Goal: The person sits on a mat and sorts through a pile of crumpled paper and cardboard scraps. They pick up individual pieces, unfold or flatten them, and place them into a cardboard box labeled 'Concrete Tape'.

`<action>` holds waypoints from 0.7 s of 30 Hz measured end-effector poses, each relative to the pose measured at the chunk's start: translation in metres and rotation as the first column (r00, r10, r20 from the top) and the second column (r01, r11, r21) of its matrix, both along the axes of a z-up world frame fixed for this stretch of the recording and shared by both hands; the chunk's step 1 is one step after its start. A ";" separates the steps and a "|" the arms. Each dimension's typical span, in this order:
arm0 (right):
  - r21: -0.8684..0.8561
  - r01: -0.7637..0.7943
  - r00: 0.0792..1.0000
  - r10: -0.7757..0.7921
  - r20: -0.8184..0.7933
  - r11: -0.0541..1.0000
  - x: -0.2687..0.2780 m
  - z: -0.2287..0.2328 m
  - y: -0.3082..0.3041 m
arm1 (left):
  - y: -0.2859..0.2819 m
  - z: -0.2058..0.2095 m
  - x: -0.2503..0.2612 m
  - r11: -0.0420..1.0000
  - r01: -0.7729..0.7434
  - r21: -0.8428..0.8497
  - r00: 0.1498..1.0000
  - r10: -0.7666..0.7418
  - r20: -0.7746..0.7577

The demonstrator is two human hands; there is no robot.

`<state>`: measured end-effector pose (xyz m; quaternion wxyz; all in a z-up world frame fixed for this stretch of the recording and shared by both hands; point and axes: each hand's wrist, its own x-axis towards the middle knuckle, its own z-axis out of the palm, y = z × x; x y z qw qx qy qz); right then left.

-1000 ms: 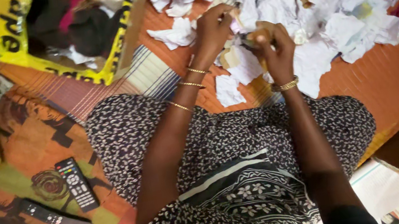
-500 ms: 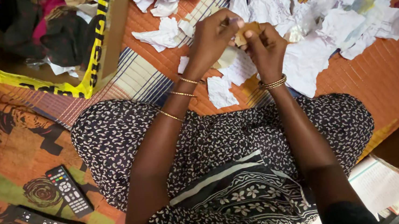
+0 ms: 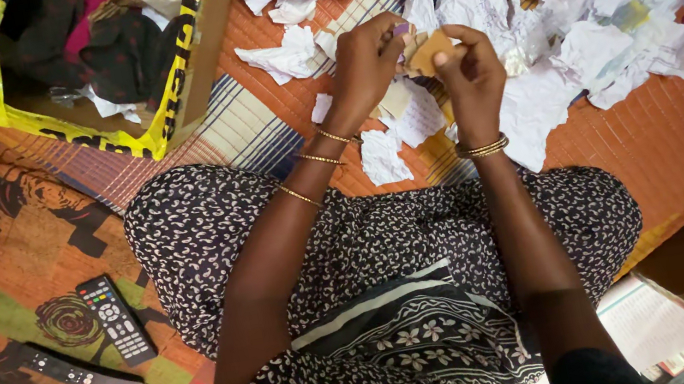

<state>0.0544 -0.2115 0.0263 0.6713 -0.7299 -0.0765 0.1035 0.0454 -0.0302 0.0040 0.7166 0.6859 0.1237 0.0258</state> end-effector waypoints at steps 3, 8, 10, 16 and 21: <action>-0.144 -0.033 0.992 0.015 -0.126 0.989 0.000 -0.002 0.001 | 0.000 0.000 -0.001 1.000 0.010 -0.018 1.000 -0.010 0.008; -0.048 0.010 0.981 -0.019 -0.194 0.999 0.008 -0.007 -0.005 | 0.003 0.005 0.001 0.997 0.020 0.074 0.999 -0.018 -0.027; 0.010 0.021 0.987 -0.019 -0.161 1.000 0.010 -0.005 -0.008 | 0.005 0.009 0.001 0.997 0.029 0.066 0.998 -0.025 -0.053; -0.014 0.006 0.984 -0.009 -0.178 1.000 0.005 -0.002 -0.003 | 0.003 0.020 -0.002 0.975 0.217 -0.055 0.966 -0.223 -0.130; 0.103 -0.053 0.992 0.064 -0.106 0.993 0.002 -0.005 0.000 | 0.008 0.022 0.002 0.932 0.020 0.362 0.995 -0.055 0.087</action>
